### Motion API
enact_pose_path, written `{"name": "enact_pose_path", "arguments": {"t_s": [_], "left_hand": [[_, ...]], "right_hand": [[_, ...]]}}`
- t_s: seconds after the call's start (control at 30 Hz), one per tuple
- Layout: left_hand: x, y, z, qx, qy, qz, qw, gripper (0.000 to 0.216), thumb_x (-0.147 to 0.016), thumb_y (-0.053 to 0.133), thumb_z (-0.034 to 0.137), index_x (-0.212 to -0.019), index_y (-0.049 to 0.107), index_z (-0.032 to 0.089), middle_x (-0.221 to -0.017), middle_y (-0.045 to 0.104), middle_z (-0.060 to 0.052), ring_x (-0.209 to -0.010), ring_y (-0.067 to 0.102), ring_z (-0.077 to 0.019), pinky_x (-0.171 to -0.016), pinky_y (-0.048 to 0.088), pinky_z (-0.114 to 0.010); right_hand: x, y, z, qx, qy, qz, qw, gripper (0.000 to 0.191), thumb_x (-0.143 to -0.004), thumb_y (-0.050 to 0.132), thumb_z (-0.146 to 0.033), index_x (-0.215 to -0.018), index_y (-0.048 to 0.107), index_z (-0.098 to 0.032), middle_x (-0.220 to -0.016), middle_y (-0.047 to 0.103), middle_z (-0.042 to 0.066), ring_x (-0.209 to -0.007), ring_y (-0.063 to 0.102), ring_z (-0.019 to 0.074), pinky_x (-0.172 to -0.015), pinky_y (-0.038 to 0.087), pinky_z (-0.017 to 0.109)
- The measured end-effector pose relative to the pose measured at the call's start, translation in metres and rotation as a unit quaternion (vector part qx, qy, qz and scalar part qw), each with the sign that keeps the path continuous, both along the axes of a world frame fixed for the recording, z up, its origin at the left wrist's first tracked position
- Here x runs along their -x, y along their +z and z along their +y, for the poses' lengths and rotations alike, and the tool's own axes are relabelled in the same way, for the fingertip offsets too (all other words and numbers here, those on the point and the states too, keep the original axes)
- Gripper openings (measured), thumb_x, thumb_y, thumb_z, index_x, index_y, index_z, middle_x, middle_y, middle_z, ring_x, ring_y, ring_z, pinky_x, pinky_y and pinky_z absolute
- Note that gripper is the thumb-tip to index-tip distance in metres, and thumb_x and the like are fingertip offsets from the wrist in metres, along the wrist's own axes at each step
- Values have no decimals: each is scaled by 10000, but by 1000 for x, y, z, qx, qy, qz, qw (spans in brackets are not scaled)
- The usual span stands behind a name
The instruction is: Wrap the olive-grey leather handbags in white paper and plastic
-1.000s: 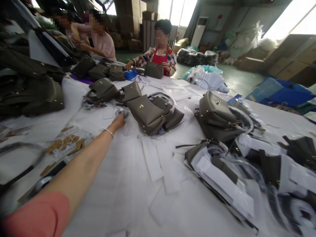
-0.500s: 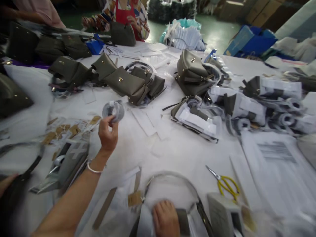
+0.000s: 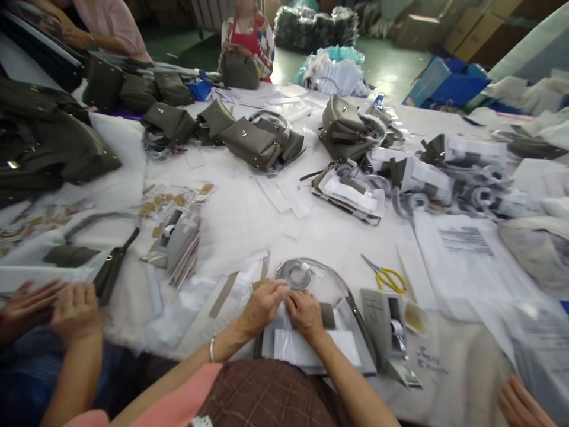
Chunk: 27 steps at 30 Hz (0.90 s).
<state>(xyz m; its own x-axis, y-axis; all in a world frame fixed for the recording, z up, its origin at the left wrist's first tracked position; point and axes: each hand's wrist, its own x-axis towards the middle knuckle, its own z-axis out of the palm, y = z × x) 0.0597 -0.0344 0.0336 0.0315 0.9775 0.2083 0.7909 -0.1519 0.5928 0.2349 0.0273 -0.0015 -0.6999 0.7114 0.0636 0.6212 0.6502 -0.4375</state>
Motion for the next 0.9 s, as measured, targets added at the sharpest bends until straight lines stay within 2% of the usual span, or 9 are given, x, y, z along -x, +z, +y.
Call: {"name": "enact_pose_path", "arguments": {"t_s": [0.1, 0.17, 0.27, 0.37, 0.53, 0.67, 0.73, 0.8, 0.9], "left_hand": [[26, 2, -20, 37, 131, -45, 990, 206, -948, 467, 153, -1028, 647, 213, -989, 673, -50, -956, 633, -172, -878, 515, -310], [41, -1, -22, 92, 193, -48, 976, 164, -926, 499, 144, -966, 648, 199, -949, 664, -46, -914, 632, -176, -853, 513, -308], [50, -5, -9, 176, 214, -16, 961, 144, -909, 523, 128, -976, 641, 176, -1002, 665, -62, -958, 635, -187, -885, 491, -307], [47, -3, 15, 242, 209, 51, 946, 186, -916, 541, 166, -1092, 602, 175, -1090, 650, -92, -1007, 636, -209, -874, 486, -300], [35, 0, 48, 278, 211, 101, 932, 350, -866, 625, 195, -1197, 530, 133, -1168, 588, -166, -1062, 615, -271, -833, 506, -330], [30, 0, 58, 288, 202, 118, 929, 406, -838, 638, 159, -1221, 512, 113, -1206, 556, -200, -1129, 572, -293, -894, 499, -354], [29, 1, 61, 295, 200, 121, 926, 398, -829, 628, 116, -1213, 521, 105, -1199, 559, -205, -1140, 567, -294, -915, 492, -354], [29, 2, 63, 303, 201, 121, 924, 389, -826, 620, 92, -1204, 530, 101, -1189, 564, -208, -1130, 577, -295, -918, 491, -356], [29, 3, 66, 314, 209, 111, 920, 362, -850, 588, 99, -1208, 537, 104, -1191, 575, -212, -1127, 585, -297, -913, 492, -362]], "right_hand": [[-3, 11, 4, 8, -30, 76, 997, 265, -988, 452, -309, -806, 615, -208, -753, 629, 21, -755, 574, 174, -734, 403, 283], [-5, 21, 12, -18, -77, 119, 990, 220, -975, 475, -322, -854, 618, -208, -793, 633, 30, -796, 576, 184, -773, 421, 296], [-2, 34, 31, -79, -159, 116, 977, 175, -946, 505, -336, -927, 626, -210, -896, 658, 61, -908, 573, 224, -846, 419, 343], [7, 42, 53, -82, -183, 17, 980, 166, -907, 533, -279, -1013, 632, -199, -1001, 671, 90, -973, 563, 247, -883, 400, 359], [17, 39, 72, -9, -142, -127, 982, 219, -860, 543, -140, -1046, 648, -186, -1043, 677, 104, -964, 586, 226, -850, 401, 312], [16, 36, 73, -2, 0, -147, 989, 214, -893, 487, -108, -982, 663, -193, -1012, 668, 81, -954, 577, 188, -842, 397, 276], [17, 37, 77, -7, 82, -159, 984, 225, -905, 467, -94, -959, 665, -188, -991, 660, 73, -944, 566, 178, -846, 392, 273], [21, 39, 85, -15, 133, -177, 975, 236, -913, 455, -82, -948, 664, -187, -970, 656, 72, -934, 556, 181, -849, 391, 280], [28, 43, 101, -52, 111, -181, 976, 247, -916, 476, -88, -1068, 649, -177, -1090, 647, 102, -1017, 539, 211, -889, 380, 312]]}}
